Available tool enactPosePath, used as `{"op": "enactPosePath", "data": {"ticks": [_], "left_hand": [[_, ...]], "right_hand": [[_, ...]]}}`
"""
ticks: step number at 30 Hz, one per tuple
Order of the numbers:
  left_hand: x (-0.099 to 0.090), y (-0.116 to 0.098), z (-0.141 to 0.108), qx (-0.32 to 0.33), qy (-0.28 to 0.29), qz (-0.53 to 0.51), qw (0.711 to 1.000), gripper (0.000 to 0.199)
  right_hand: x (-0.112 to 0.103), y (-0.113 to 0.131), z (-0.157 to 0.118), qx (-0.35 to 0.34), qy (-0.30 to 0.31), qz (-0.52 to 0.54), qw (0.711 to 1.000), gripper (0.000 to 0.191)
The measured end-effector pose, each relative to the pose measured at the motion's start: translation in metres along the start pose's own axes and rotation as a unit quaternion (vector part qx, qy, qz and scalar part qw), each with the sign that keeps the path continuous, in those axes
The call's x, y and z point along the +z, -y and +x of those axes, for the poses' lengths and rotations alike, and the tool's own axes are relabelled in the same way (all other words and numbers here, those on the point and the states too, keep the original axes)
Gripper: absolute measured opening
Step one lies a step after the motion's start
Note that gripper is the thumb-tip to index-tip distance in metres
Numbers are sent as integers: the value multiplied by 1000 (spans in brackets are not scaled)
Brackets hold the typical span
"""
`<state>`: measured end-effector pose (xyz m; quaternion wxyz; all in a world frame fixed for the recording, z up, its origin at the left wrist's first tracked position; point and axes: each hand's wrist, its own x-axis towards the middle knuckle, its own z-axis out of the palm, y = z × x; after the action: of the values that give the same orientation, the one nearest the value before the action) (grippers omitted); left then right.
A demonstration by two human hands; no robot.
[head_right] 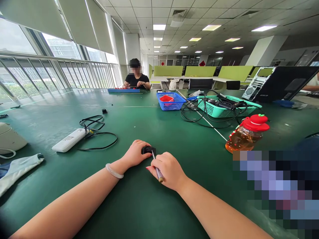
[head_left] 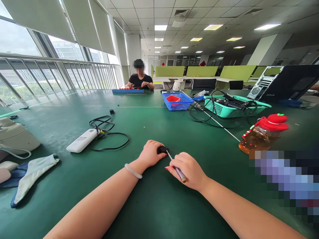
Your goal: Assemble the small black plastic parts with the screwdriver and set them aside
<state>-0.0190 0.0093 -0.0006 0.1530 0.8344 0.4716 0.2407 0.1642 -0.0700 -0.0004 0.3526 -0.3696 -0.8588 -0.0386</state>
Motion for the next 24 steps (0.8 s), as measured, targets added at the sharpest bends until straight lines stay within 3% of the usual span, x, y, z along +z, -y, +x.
{"op": "enactPosePath", "data": {"ticks": [5, 13, 20, 24], "left_hand": [[0, 3, 0, 12, 3, -21, 1000, 29], [-3, -1, 0, 24, 3, -17, 1000, 25], [-1, -2, -1, 25, 3, -13, 1000, 24], [-1, 0, -1, 33, 6, -4, 999, 32]], "right_hand": [[2, 0, -1, 9, 55, 15, 998, 11], [0, 5, -1, -54, 20, 21, 998, 18], [2, 6, 0, -26, 52, 14, 998, 15], [2, 5, 0, -42, 26, -2, 999, 17]]}}
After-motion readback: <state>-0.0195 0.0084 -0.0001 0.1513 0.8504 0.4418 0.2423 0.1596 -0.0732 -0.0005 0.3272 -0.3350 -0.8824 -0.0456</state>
